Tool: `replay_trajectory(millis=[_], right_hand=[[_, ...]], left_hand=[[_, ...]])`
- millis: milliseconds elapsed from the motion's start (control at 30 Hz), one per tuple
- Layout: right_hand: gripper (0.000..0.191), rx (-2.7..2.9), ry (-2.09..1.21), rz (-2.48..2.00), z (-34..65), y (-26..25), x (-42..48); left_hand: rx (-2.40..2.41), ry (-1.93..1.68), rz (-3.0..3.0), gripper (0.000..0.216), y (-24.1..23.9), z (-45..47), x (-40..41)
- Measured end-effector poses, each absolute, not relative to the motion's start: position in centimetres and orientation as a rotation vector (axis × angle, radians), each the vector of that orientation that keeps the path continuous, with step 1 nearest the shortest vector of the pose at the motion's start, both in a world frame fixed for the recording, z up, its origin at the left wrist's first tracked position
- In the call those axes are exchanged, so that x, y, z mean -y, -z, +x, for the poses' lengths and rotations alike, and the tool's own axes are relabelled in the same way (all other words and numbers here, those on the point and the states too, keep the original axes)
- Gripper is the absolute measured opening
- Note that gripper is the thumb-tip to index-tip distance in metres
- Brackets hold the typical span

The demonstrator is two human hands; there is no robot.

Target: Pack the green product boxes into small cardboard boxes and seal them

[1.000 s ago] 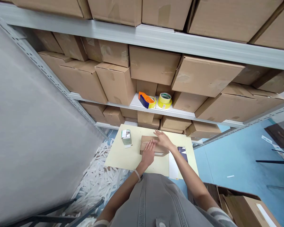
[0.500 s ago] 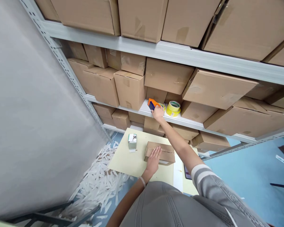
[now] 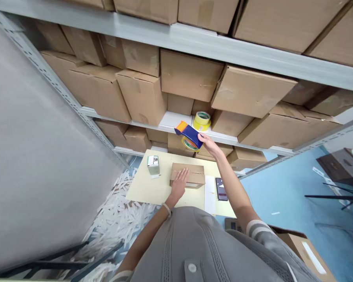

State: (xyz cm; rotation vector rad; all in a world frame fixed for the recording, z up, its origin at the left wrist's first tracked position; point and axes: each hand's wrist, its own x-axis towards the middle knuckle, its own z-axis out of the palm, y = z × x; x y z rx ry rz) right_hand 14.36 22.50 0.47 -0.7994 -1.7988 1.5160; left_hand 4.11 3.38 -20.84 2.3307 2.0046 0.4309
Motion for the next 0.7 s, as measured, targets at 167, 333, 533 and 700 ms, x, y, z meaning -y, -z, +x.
replay_trajectory(millis=[167,333,533,700], right_hand=[[0.054,1.261,-1.749,-1.169,19.8,4.8,-20.0],[0.056,1.182,-1.722,-1.394,21.8,9.0,-18.2],[0.058,1.353,-1.658,-1.363,22.1,10.4,-17.4],[0.058,1.386,-1.652,-1.348,22.4,10.7,-17.6]], left_hand=[[-1.975,-0.462,2.316,0.093,20.7,4.2,-3.5],[-1.95,-0.516,2.288,0.09,20.7,4.2,-3.5],[-1.767,-0.721,2.061,0.077,19.8,4.1,-3.5],[-1.546,-1.162,1.078,0.055,17.7,3.4,-5.4]])
